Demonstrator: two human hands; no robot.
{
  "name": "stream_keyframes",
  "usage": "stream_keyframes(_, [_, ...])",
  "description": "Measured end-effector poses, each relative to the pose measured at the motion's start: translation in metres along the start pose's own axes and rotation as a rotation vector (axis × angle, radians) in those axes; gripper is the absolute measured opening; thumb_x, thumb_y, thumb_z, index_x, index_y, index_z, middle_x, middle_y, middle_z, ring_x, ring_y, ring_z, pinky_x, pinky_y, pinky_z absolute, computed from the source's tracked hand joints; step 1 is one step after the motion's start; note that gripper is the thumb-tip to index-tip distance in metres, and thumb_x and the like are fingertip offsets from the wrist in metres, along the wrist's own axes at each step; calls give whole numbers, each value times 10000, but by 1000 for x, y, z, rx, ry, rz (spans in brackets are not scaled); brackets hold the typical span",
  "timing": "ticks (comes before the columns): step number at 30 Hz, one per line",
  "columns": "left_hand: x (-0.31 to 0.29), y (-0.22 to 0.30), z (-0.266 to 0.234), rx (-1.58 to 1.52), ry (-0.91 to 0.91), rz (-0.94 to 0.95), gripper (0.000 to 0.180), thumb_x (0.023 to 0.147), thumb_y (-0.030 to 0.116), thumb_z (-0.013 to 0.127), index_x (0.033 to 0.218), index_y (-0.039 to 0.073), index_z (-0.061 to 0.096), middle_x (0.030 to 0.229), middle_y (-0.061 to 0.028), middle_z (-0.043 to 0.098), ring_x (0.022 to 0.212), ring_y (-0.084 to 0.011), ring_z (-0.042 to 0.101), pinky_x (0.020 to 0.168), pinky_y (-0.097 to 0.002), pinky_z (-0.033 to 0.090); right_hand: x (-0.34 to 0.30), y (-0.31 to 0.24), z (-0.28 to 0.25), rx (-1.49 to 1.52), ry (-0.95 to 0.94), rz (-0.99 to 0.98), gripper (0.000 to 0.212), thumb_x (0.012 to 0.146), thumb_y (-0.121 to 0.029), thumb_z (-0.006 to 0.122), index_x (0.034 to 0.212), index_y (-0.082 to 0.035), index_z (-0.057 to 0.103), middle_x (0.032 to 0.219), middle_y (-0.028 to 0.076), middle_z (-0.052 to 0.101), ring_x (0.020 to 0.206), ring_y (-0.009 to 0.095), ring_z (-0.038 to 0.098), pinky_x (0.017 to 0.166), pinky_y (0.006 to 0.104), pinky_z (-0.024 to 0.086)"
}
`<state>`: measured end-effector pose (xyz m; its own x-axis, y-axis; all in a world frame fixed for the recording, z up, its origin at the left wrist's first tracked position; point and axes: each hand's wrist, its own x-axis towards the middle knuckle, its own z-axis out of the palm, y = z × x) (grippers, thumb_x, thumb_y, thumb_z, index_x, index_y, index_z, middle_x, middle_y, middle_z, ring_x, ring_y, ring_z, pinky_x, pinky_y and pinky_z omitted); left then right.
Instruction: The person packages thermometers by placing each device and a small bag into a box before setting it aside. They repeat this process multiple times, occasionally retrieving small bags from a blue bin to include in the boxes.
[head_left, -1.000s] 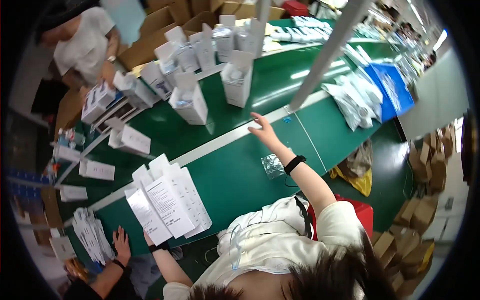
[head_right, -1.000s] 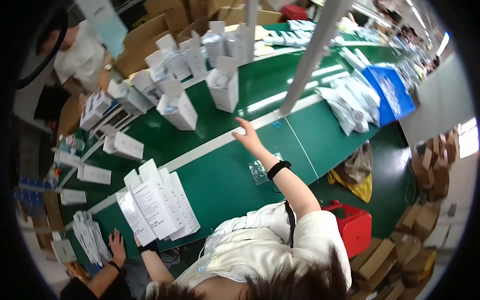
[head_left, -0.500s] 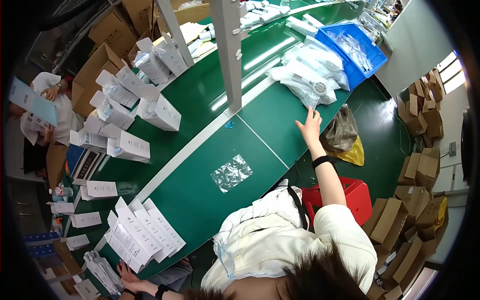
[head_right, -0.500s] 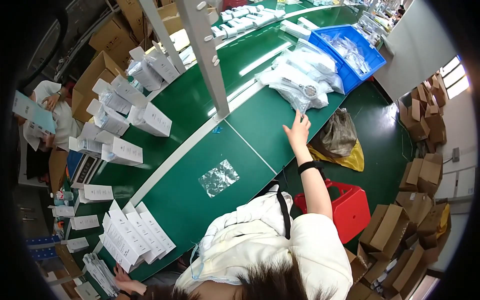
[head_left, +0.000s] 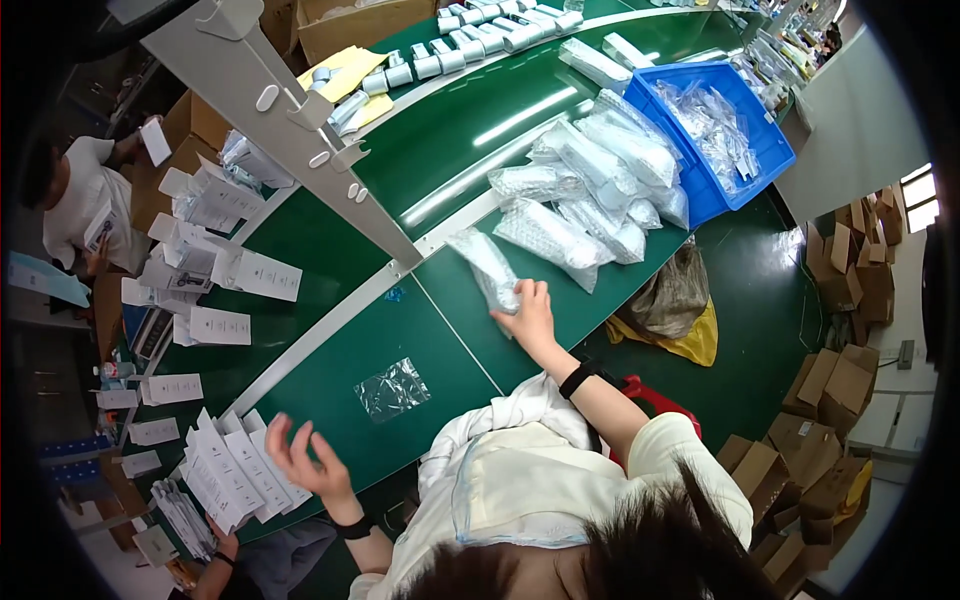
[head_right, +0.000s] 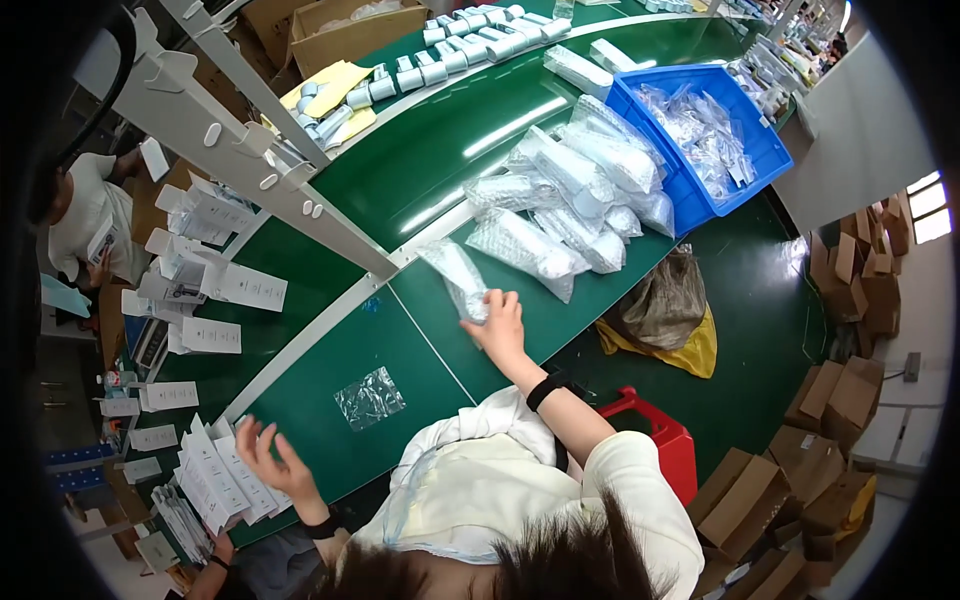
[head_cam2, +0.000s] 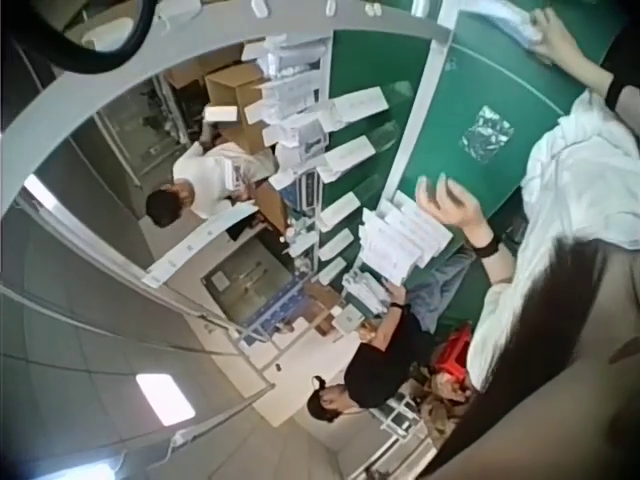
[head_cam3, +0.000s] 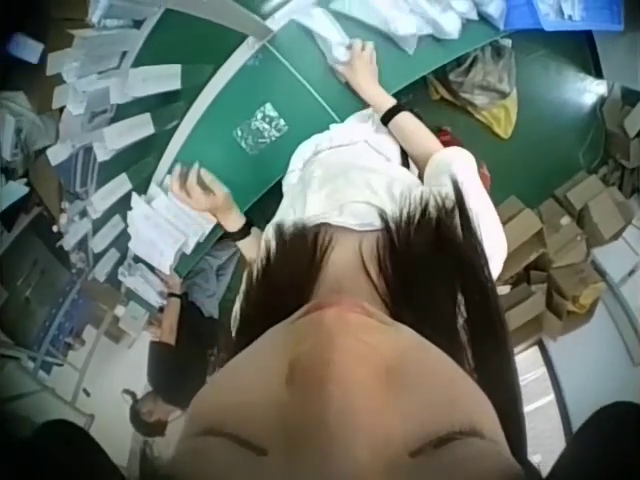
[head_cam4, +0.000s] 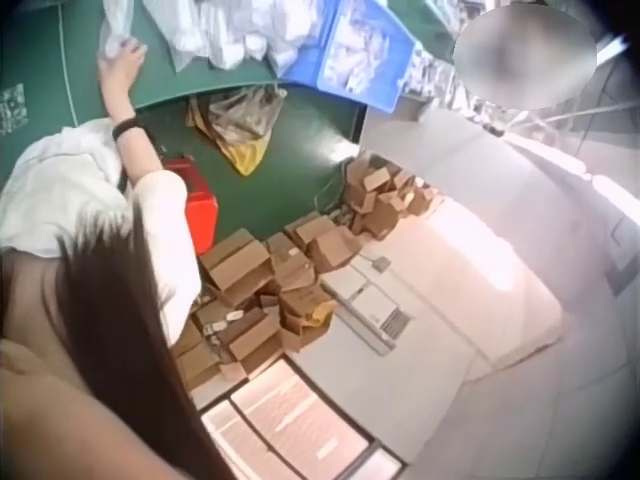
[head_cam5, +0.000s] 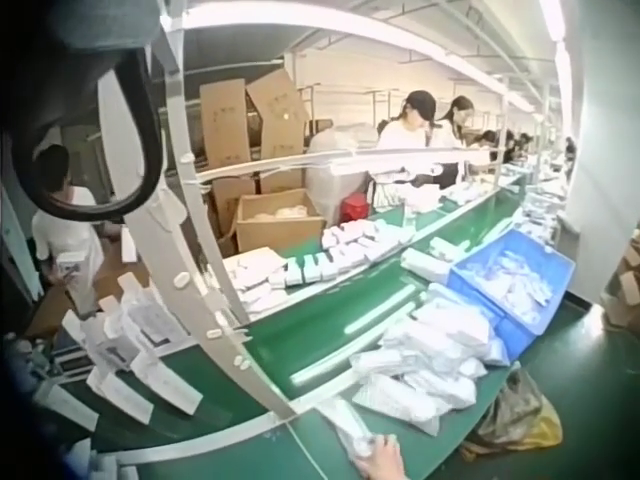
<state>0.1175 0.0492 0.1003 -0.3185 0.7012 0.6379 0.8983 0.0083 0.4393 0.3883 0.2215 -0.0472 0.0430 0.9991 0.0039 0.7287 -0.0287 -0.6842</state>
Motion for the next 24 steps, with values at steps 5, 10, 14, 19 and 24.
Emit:
stream_keyframes(5, [17,27,54,-210,-310,132,144,752,52,553,886,13,587,1132,-168,476,1028,-337,472,837,-396,409,33,1,-33,118,-41,-296,505,637,-236,739,1026,-61,469,1033,152,460,962,357,460,797,408,406])
stream_keyframes(10, [12,13,55,-237,-505,-43,190,748,91,592,928,31,584,1178,-144,467,1074,-318,455,864,-378,400,90,32,-44,-275,-73,-299,703,638,-329,730,1196,-49,408,1106,144,476,986,345,478,767,453,438])
stream_keyframes(14, [-5,-18,46,-143,-650,-276,311,740,138,627,1024,38,546,1204,-143,450,1101,-309,441,889,-366,386,98,31,-8,-476,-329,-202,849,604,-293,739,1282,-43,295,1089,184,474,1002,346,477,796,426,449])
stream_keyframes(19, [-53,-67,28,33,-822,-512,437,734,157,649,1123,53,479,1210,-155,436,1119,-329,418,912,-370,373,115,35,-5,-348,-325,-97,868,585,-145,677,1330,-55,240,1134,278,483,981,401,521,806,402,444])
stream_keyframes(24, [-63,-114,-25,201,-72,-630,460,700,63,656,1121,46,472,1201,-165,428,1117,-330,408,917,-391,359,113,57,-9,297,-356,71,850,601,-140,622,1346,-54,223,1186,166,460,1044,278,475,874,318,372])
